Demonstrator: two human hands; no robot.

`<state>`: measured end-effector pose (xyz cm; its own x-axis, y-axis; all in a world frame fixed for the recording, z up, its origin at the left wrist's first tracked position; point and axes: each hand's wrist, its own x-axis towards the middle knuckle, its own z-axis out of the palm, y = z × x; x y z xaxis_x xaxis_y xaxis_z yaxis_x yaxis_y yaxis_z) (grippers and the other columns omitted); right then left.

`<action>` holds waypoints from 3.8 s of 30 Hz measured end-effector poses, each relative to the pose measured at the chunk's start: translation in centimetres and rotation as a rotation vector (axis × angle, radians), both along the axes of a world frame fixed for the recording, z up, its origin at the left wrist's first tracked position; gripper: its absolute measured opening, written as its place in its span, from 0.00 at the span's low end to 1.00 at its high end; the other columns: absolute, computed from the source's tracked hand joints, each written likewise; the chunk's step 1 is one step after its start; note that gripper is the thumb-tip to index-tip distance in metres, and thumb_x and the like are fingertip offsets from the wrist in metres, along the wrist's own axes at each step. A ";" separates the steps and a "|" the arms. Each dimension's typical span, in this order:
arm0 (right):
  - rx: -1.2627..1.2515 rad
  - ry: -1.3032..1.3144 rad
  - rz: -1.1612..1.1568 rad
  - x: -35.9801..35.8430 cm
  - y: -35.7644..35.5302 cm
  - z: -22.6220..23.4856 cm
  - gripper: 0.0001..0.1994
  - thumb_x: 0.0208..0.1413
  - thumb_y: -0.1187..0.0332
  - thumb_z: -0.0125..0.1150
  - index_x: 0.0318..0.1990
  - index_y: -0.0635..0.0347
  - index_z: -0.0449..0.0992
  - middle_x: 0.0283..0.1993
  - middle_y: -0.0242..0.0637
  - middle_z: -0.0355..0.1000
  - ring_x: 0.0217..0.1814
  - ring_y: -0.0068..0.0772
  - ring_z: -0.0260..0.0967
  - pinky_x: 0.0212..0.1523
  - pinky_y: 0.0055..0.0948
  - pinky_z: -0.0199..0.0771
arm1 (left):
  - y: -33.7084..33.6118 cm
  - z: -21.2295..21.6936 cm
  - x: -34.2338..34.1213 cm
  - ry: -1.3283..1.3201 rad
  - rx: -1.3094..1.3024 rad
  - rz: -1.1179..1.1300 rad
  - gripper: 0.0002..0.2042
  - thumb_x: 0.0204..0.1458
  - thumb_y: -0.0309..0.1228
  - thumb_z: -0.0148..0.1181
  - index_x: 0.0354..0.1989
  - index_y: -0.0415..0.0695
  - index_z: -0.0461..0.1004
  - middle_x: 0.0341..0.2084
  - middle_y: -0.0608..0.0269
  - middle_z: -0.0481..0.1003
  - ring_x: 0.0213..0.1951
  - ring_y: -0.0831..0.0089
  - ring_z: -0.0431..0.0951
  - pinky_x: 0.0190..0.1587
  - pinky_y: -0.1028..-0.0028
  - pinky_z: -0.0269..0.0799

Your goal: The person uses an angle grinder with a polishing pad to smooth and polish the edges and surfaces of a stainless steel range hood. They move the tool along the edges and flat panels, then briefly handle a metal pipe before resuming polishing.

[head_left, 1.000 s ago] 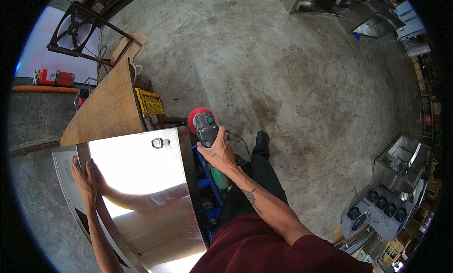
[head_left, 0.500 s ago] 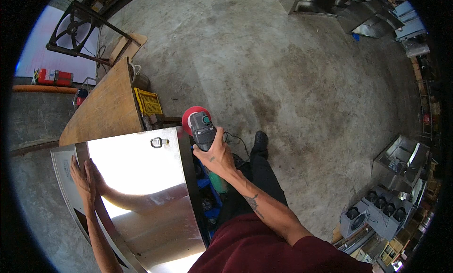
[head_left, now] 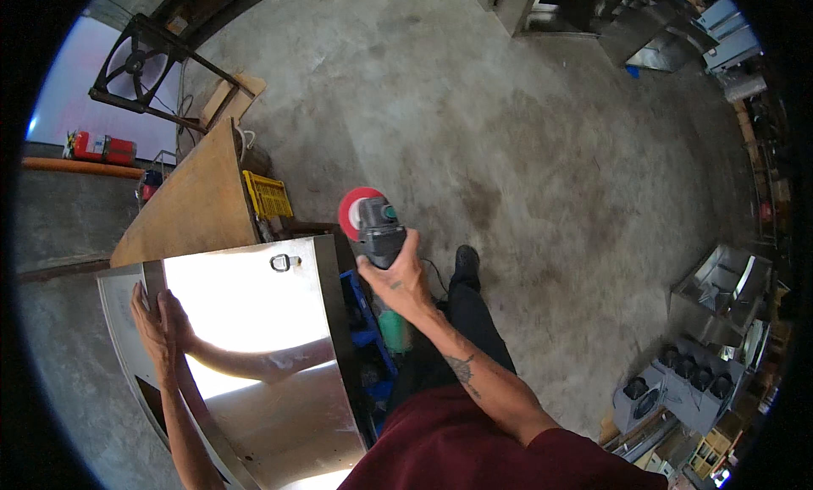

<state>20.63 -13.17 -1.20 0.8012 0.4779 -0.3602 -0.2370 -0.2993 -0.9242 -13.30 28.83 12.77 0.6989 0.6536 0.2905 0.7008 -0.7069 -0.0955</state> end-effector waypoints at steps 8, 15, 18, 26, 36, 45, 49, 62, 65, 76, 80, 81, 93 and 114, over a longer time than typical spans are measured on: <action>-0.175 0.164 -0.037 6.5 -6.7 -0.2 0.43 0.59 0.55 0.80 0.69 0.69 0.57 0.55 0.55 0.76 0.56 0.49 0.80 0.55 0.48 0.82 | -15.0 -2.9 15.0 -0.200 -0.489 -0.171 0.17 0.64 0.23 0.70 0.60 0.40 0.79 0.52 0.50 0.82 0.57 0.51 0.81 0.62 0.56 0.76; -0.195 0.030 -0.007 11.0 -9.5 -2.7 0.43 0.58 0.57 0.80 0.68 0.69 0.55 0.50 0.59 0.80 0.46 0.56 0.85 0.47 0.50 0.85 | -18.7 -4.8 28.4 0.376 -0.503 -0.427 0.25 0.57 0.38 0.75 0.61 0.44 0.77 0.52 0.53 0.78 0.56 0.51 0.77 0.58 0.50 0.70; -0.225 0.070 0.016 12.9 -10.0 -3.5 0.44 0.58 0.56 0.80 0.68 0.69 0.55 0.51 0.60 0.80 0.48 0.60 0.85 0.50 0.52 0.84 | -18.4 -7.4 30.3 0.566 -0.459 -0.455 0.28 0.53 0.41 0.76 0.60 0.44 0.76 0.50 0.52 0.76 0.55 0.51 0.76 0.56 0.50 0.69; -0.259 0.117 0.049 18.3 -9.9 -4.6 0.43 0.57 0.54 0.80 0.68 0.68 0.56 0.53 0.62 0.78 0.54 0.64 0.82 0.56 0.55 0.81 | -20.8 -10.7 34.5 0.912 -0.250 -0.475 0.14 0.56 0.33 0.69 0.48 0.40 0.83 0.43 0.55 0.82 0.51 0.55 0.81 0.59 0.50 0.68; -0.236 0.124 0.079 21.3 -8.1 -4.1 0.41 0.56 0.54 0.81 0.65 0.67 0.60 0.51 0.54 0.78 0.50 0.52 0.82 0.52 0.52 0.81 | -29.5 -8.6 35.5 1.296 -0.333 -0.537 0.21 0.69 0.42 0.59 0.57 0.39 0.87 0.55 0.43 0.87 0.62 0.52 0.84 0.68 0.48 0.69; -0.012 0.276 0.068 18.5 -4.2 1.4 0.39 0.59 0.56 0.81 0.67 0.68 0.63 0.55 0.47 0.74 0.53 0.40 0.77 0.52 0.43 0.80 | -42.9 -5.1 35.1 -0.255 -1.738 0.105 0.53 0.58 0.68 0.72 0.71 0.25 0.64 0.55 0.35 0.79 0.58 0.51 0.81 0.61 0.56 0.77; 0.165 0.238 0.164 16.3 -2.5 7.0 0.33 0.66 0.62 0.76 0.69 0.62 0.62 0.51 0.44 0.77 0.44 0.35 0.81 0.43 0.37 0.84 | -44.0 -5.5 33.2 -0.588 -1.785 0.166 0.47 0.58 0.46 0.78 0.74 0.28 0.57 0.54 0.47 0.76 0.58 0.60 0.79 0.61 0.63 0.76; -0.006 -0.002 0.459 7.0 3.0 15.8 0.35 0.67 0.63 0.74 0.75 0.57 0.62 0.51 0.41 0.76 0.39 0.31 0.82 0.37 0.34 0.88 | -29.9 -1.5 18.5 -0.289 -1.087 -0.452 0.26 0.69 0.57 0.61 0.47 0.43 0.86 0.46 0.47 0.84 0.50 0.43 0.85 0.52 0.49 0.82; -0.119 -0.028 0.514 6.0 2.8 16.4 0.45 0.64 0.60 0.76 0.83 0.61 0.55 0.61 0.48 0.75 0.51 0.37 0.83 0.46 0.38 0.88 | -22.1 4.3 10.0 -0.647 -0.849 0.125 0.14 0.67 0.37 0.66 0.55 0.41 0.81 0.47 0.46 0.82 0.50 0.47 0.83 0.56 0.53 0.79; -0.217 -0.103 0.659 3.7 1.0 14.2 0.49 0.63 0.62 0.78 0.85 0.62 0.52 0.66 0.46 0.73 0.58 0.35 0.77 0.54 0.37 0.82 | -10.5 5.2 -7.9 -0.190 -0.291 0.390 0.31 0.65 0.51 0.70 0.73 0.51 0.73 0.54 0.55 0.72 0.56 0.56 0.76 0.60 0.57 0.77; -0.233 -0.160 0.668 3.8 0.6 13.6 0.50 0.63 0.62 0.78 0.85 0.63 0.51 0.64 0.45 0.74 0.55 0.33 0.79 0.51 0.35 0.83 | -10.4 5.2 -7.2 -0.237 -0.333 0.392 0.30 0.65 0.52 0.70 0.71 0.53 0.76 0.54 0.56 0.73 0.57 0.57 0.76 0.60 0.57 0.78; -0.240 -0.155 0.670 3.8 0.7 13.7 0.51 0.63 0.60 0.78 0.86 0.63 0.51 0.66 0.47 0.73 0.59 0.35 0.77 0.56 0.36 0.81 | -10.4 5.2 -7.2 -0.235 -0.330 0.396 0.30 0.65 0.52 0.70 0.71 0.53 0.76 0.54 0.56 0.73 0.57 0.57 0.76 0.60 0.57 0.78; -0.257 -0.126 0.702 3.5 1.6 14.3 0.53 0.62 0.56 0.79 0.86 0.66 0.51 0.74 0.52 0.70 0.72 0.43 0.72 0.71 0.40 0.73 | -10.5 4.6 -7.4 -0.245 -0.307 0.391 0.29 0.64 0.50 0.71 0.71 0.52 0.76 0.53 0.56 0.74 0.56 0.58 0.77 0.59 0.57 0.78; -0.266 -0.150 0.712 2.6 2.9 15.5 0.53 0.62 0.57 0.79 0.86 0.64 0.51 0.70 0.49 0.73 0.66 0.39 0.75 0.67 0.38 0.77 | -11.2 5.7 -7.0 -0.250 -0.322 0.403 0.30 0.62 0.51 0.72 0.70 0.52 0.77 0.53 0.56 0.74 0.56 0.57 0.77 0.60 0.56 0.77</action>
